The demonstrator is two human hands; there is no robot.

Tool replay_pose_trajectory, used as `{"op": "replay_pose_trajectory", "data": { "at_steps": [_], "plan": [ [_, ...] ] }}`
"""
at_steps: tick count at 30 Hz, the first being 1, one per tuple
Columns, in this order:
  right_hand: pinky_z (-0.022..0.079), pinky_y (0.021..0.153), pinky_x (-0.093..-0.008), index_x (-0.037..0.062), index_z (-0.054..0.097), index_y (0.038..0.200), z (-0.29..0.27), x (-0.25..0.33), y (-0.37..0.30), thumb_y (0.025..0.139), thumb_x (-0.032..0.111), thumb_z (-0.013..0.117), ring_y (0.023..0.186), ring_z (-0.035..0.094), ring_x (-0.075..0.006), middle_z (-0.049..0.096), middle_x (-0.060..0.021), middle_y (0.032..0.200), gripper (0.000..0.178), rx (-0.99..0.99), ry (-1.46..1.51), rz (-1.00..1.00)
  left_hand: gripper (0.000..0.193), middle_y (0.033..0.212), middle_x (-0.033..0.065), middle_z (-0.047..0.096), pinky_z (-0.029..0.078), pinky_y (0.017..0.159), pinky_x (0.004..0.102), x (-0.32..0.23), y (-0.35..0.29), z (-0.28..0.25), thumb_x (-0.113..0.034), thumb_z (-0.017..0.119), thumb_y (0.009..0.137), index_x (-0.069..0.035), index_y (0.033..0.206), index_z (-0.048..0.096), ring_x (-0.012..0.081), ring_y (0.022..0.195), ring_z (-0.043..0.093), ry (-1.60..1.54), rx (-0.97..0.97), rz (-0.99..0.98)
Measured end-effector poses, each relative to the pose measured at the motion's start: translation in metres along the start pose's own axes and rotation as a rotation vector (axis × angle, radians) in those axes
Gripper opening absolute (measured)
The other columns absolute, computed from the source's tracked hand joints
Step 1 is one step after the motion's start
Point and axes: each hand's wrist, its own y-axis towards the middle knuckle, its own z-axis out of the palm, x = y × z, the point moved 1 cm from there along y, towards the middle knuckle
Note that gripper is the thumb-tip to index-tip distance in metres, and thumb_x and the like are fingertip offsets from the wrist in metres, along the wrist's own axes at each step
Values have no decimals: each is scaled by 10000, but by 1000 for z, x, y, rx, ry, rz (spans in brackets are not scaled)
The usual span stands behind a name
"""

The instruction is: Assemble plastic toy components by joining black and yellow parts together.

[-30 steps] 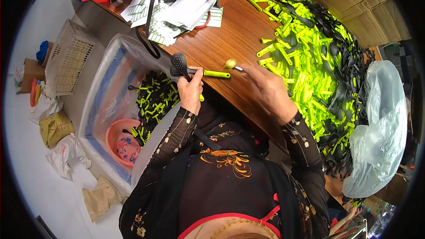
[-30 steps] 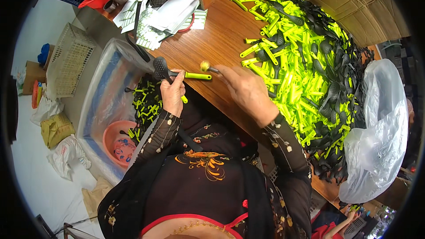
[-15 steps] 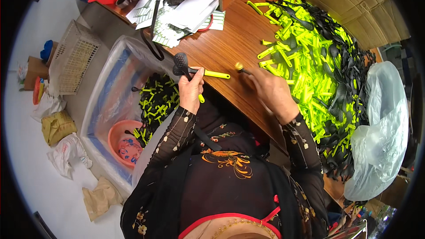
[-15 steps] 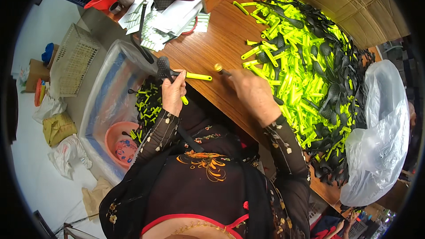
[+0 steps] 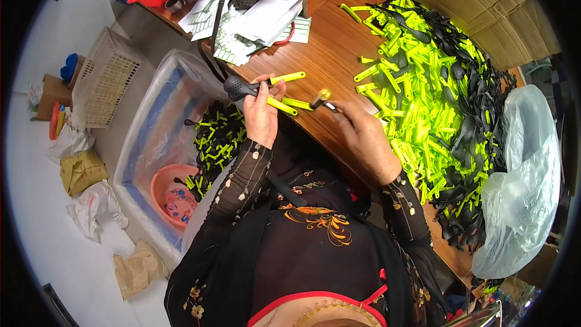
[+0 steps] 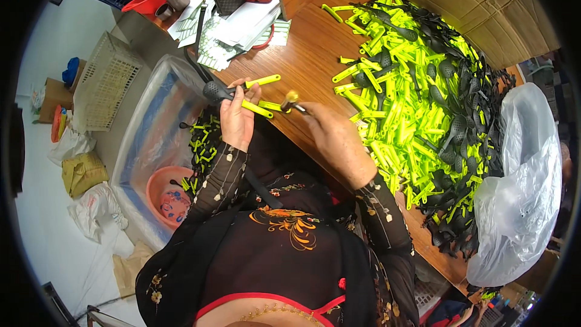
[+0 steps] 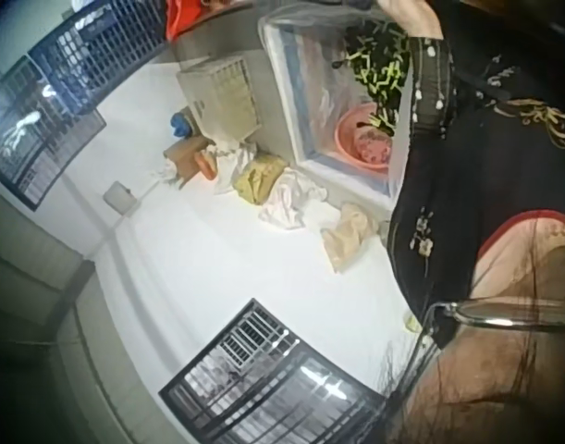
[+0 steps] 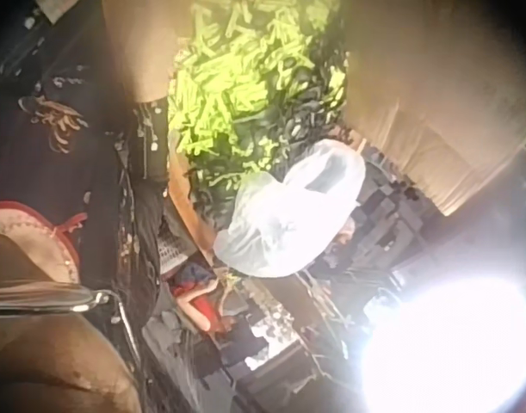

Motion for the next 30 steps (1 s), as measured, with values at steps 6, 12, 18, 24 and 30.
{"op": "replay_pose_trajectory", "data": {
  "at_steps": [6,12,18,24,30],
  "plan": [
    [561,663,-461,104,648,1192,25,14,14,989,167,626,825,709,-346,703,-141,932,214,34,-149,-121,155,1299,117,622,560,1048,417,1,4,3,-116,524,1090,-39,1222,543,245,1154,678,33,-21,-24],
    [557,719,-489,102,641,1268,24,-5,10,1000,175,613,876,697,-407,718,-192,1000,279,132,-234,3,151,1302,136,646,592,982,367,2,6,-3,-117,542,1083,-44,1213,561,217,1082,703,-30,-15,-27],
    [528,689,-507,72,566,1318,7,-42,21,1012,126,563,795,687,-405,691,-199,839,310,84,-308,167,167,1244,162,708,576,716,249,-4,5,2,-166,656,1034,-67,1165,625,125,751,676,-5,-95,-147],
    [538,857,-487,37,582,1310,-3,-41,43,958,79,641,1034,652,-420,680,-230,1096,360,-120,-319,42,276,953,100,710,377,514,237,-10,0,20,-294,773,961,-76,972,604,79,542,479,100,-125,-94],
    [523,941,-424,64,702,1143,26,-11,43,885,125,722,1056,643,-325,685,-129,1129,266,59,-290,-277,317,762,-20,542,333,470,250,-14,-7,19,-348,767,964,-103,943,567,69,488,411,99,-212,-94]
  ]
}}
